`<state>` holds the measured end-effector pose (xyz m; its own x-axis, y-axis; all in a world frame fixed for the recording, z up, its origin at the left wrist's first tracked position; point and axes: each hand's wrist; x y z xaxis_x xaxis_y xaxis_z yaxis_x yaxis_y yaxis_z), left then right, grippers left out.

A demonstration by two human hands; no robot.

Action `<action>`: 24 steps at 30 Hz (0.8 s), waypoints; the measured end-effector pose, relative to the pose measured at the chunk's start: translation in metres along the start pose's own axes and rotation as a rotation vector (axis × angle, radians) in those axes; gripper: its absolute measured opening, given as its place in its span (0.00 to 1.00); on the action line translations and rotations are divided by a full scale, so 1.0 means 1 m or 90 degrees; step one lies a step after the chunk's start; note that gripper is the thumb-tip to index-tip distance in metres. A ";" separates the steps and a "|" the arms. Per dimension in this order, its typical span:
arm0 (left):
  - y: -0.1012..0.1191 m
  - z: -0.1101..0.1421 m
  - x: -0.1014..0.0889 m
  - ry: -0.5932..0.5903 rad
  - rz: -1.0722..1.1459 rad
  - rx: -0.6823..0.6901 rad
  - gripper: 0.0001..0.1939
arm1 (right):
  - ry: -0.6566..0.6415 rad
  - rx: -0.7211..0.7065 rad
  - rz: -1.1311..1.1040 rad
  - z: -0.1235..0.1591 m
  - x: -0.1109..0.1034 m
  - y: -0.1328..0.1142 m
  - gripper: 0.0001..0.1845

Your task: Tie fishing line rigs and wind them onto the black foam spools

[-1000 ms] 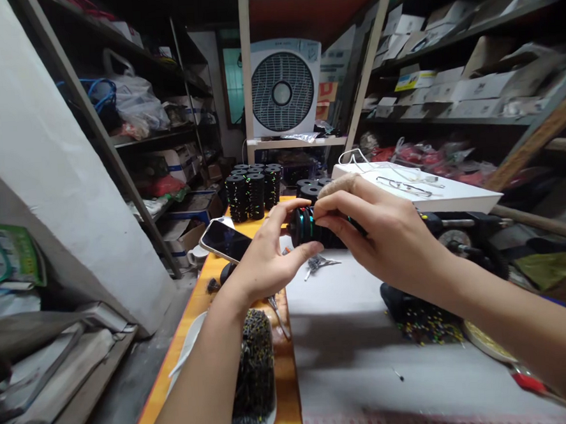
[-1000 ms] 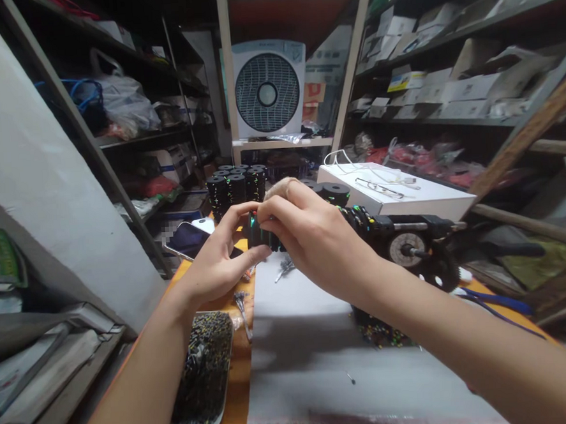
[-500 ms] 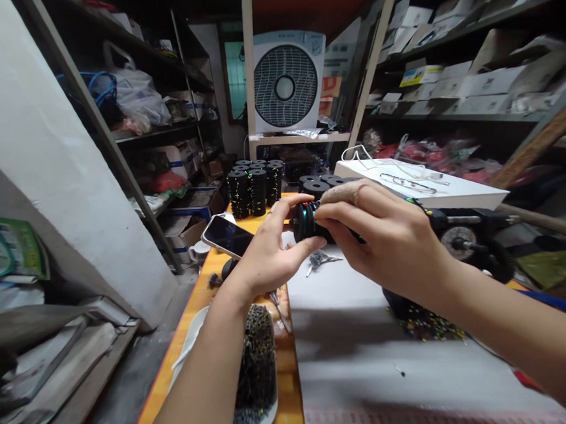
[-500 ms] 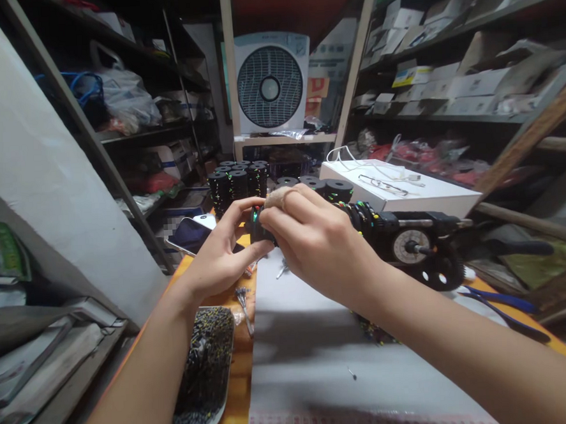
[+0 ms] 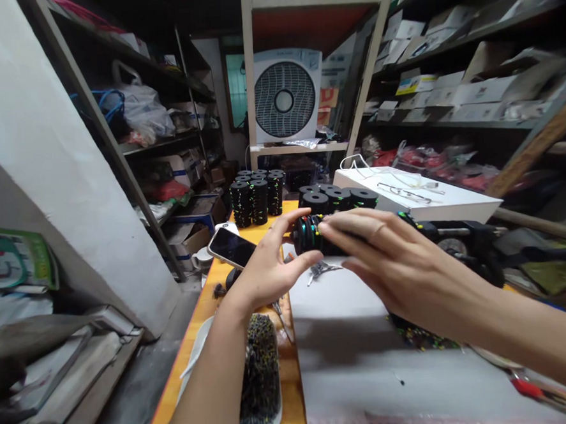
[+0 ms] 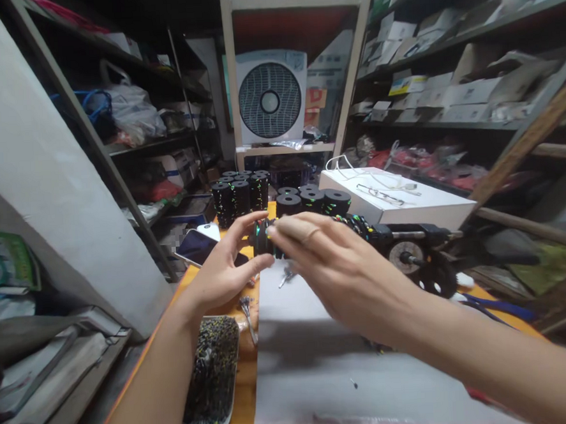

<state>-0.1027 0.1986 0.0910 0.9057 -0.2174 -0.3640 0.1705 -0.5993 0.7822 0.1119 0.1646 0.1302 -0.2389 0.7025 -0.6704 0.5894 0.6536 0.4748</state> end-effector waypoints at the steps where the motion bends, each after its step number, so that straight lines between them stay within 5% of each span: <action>1: 0.001 0.001 -0.003 -0.001 0.003 -0.005 0.28 | 0.012 0.055 -0.025 0.002 -0.003 0.008 0.25; 5: 0.002 0.001 -0.011 0.071 0.030 -0.047 0.22 | 0.025 0.239 -0.084 0.002 -0.005 0.048 0.24; 10: 0.002 -0.004 0.005 0.084 0.098 -0.131 0.27 | -0.164 0.335 -0.257 -0.006 0.011 0.073 0.25; 16: 0.005 -0.004 0.012 0.097 0.081 -0.150 0.21 | -0.288 0.366 -0.392 -0.011 0.013 0.070 0.31; 24: 0.010 -0.007 0.025 0.194 -0.023 -0.142 0.14 | -0.227 0.320 -0.263 -0.003 0.018 0.063 0.29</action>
<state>-0.0755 0.1925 0.0927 0.9655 0.0598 -0.2533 0.2549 -0.4132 0.8742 0.1426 0.2195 0.1499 -0.3025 0.2371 -0.9232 0.8082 0.5772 -0.1165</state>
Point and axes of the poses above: each hand's wrist, its own z-axis away from the middle knuckle, its own x-axis out of the palm, y = z × x, and after that the axes turned 2 degrees about -y, right-handed
